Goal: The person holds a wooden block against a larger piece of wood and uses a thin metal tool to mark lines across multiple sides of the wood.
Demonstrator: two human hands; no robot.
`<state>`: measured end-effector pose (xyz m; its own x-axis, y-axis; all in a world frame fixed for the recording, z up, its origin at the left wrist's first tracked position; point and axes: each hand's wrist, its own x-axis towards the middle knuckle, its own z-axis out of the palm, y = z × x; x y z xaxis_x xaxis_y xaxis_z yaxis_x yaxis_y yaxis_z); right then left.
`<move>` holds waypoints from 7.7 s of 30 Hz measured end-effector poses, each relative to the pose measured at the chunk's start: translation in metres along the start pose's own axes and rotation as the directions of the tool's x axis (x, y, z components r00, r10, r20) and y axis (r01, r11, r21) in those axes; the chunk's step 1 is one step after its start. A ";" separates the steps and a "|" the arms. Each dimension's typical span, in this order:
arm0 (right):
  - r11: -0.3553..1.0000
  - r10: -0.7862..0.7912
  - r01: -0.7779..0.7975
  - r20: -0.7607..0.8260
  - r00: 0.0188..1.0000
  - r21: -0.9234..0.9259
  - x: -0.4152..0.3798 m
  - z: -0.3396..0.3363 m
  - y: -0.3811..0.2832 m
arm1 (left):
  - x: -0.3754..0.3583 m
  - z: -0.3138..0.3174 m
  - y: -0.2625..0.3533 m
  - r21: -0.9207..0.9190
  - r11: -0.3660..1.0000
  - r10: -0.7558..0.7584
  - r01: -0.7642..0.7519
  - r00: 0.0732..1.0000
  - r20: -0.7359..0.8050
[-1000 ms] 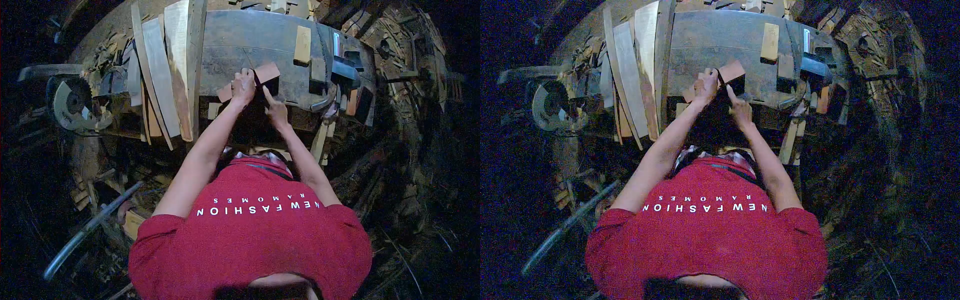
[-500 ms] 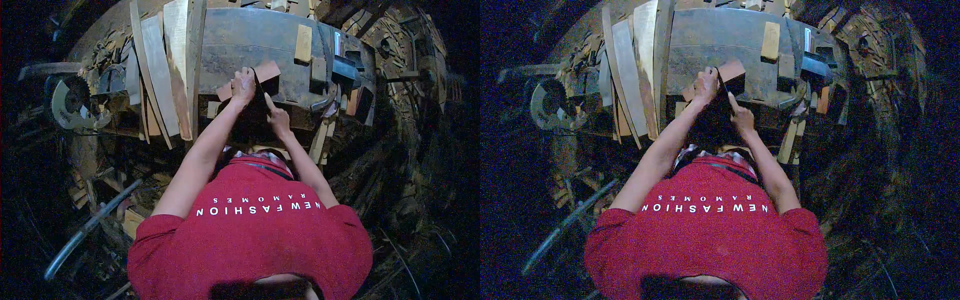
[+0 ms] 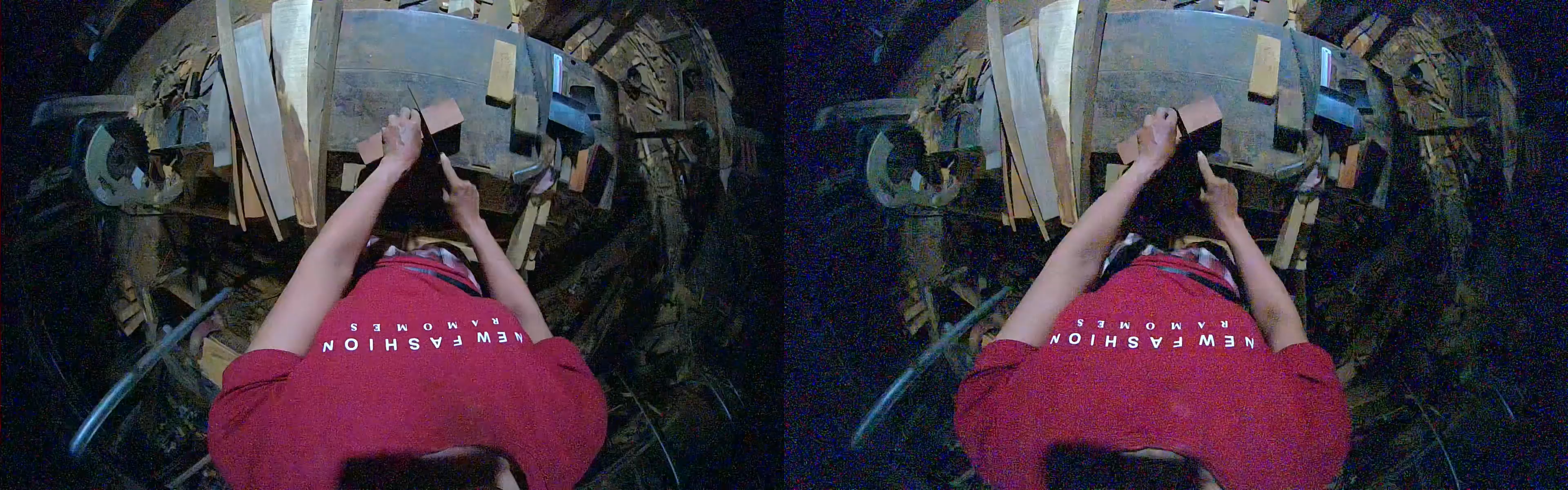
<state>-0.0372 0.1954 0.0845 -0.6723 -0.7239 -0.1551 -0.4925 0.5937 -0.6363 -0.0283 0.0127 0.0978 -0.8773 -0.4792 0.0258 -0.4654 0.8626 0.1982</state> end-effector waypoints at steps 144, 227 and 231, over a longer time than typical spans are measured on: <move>0.986 -0.144 0.128 -0.153 0.978 -0.111 0.045 0.010 0.005 | 0.001 0.019 -0.009 -0.073 0.996 0.049 -0.058 0.992 -0.119; 0.986 -0.160 0.152 -0.158 0.974 -0.063 0.077 0.023 0.008 | 0.004 0.005 -0.005 -0.059 0.998 -0.019 0.020 1.000 0.014; 0.994 -0.095 0.092 -0.049 0.994 -0.062 0.012 0.004 0.007 | 0.001 -0.005 -0.001 -0.007 1.000 0.008 -0.008 1.000 -0.001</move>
<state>-0.0459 0.1896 0.0750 -0.6489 -0.7588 -0.0567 -0.5852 0.5453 -0.6001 -0.0284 0.0102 0.1025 -0.8807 -0.4728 0.0281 -0.4579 0.8650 0.2052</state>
